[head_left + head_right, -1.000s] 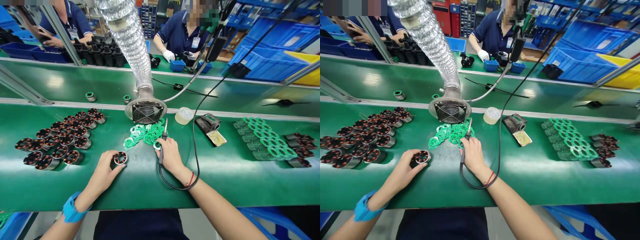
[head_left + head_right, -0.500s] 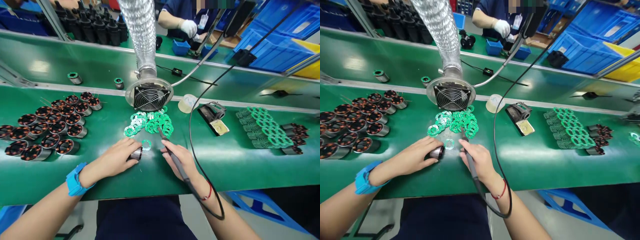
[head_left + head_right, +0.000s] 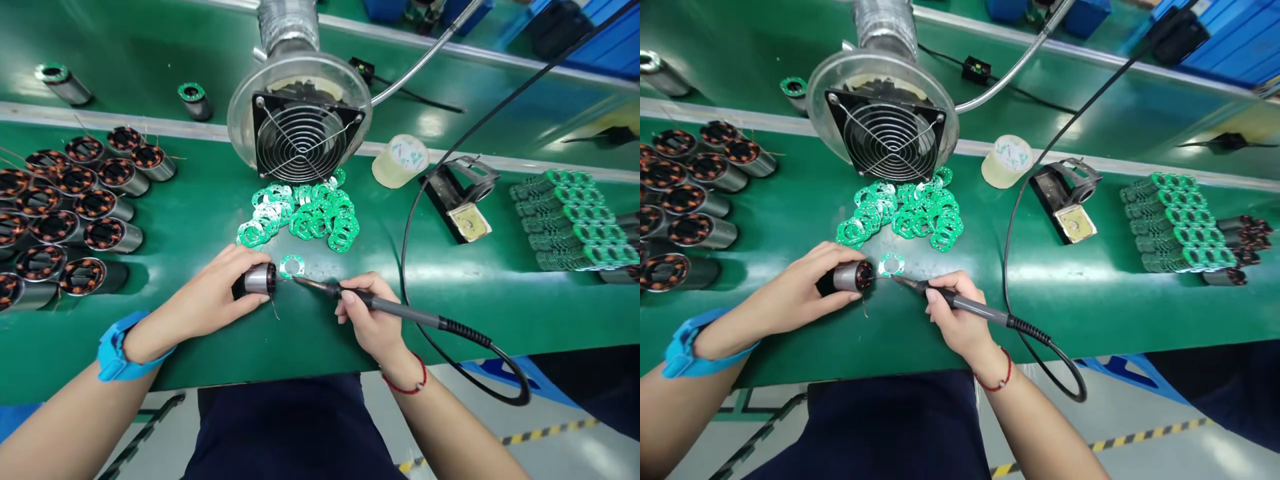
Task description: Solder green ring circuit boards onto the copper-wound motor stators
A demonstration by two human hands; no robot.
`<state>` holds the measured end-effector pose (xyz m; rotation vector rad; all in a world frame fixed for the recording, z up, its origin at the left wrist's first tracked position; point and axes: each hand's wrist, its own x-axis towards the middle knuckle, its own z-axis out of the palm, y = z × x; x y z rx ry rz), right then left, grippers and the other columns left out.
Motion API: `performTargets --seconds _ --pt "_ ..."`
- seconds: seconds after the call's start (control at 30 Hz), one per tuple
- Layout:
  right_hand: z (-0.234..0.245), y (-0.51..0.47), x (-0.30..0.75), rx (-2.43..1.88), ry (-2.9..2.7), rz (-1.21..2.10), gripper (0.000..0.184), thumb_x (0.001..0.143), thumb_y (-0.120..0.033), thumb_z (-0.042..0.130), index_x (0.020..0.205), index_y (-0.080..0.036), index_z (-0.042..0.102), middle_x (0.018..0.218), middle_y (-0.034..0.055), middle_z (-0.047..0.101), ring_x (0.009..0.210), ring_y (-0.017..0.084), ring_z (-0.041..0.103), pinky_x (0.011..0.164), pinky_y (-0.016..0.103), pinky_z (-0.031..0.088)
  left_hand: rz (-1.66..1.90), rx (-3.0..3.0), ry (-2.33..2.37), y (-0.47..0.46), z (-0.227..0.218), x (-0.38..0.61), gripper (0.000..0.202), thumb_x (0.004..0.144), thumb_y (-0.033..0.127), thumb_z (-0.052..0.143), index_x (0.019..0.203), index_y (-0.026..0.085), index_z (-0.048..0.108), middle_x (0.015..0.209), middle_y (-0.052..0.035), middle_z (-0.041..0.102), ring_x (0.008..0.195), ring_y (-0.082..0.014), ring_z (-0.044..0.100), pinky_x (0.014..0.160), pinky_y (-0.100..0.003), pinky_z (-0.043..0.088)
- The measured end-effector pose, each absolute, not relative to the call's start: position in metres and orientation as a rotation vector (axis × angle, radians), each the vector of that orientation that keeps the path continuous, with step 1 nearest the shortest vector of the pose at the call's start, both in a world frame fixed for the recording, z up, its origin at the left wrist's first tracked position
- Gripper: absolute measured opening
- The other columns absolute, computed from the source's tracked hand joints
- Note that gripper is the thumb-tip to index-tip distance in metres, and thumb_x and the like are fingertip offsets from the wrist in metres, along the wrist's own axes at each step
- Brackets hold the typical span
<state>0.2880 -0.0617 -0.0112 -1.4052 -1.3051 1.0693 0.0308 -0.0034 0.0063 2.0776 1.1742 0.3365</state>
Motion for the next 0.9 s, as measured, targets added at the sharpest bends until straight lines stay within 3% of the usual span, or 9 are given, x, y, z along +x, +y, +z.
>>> performTargets --seconds 0.47,0.9 --pt "-0.0116 -0.0602 0.2894 -1.335 -1.311 1.027 0.010 0.085 -0.031 0.067 0.086 -0.022 0.062 0.051 -0.0061 0.066 0.035 0.010 0.059 0.036 0.019 0.046 0.341 2.182 1.095 -0.0036 0.0095 0.0321 0.032 0.092 0.035 0.057 0.118 0.017 0.057 0.104 -0.0068 0.060 0.100 -0.0241 0.054 0.086 -0.036 0.045" --pt "-0.0155 -0.0684 0.2928 -1.317 -1.562 0.823 0.008 0.089 -0.030 0.067 0.092 -0.022 0.064 0.060 -0.0038 0.068 0.041 0.012 0.063 0.040 0.022 0.052 0.358 2.197 1.109 -0.0039 0.0079 0.0340 0.033 0.091 0.034 0.057 0.118 0.015 0.058 0.104 -0.0074 0.060 0.100 -0.0251 0.054 0.086 -0.036 0.045"
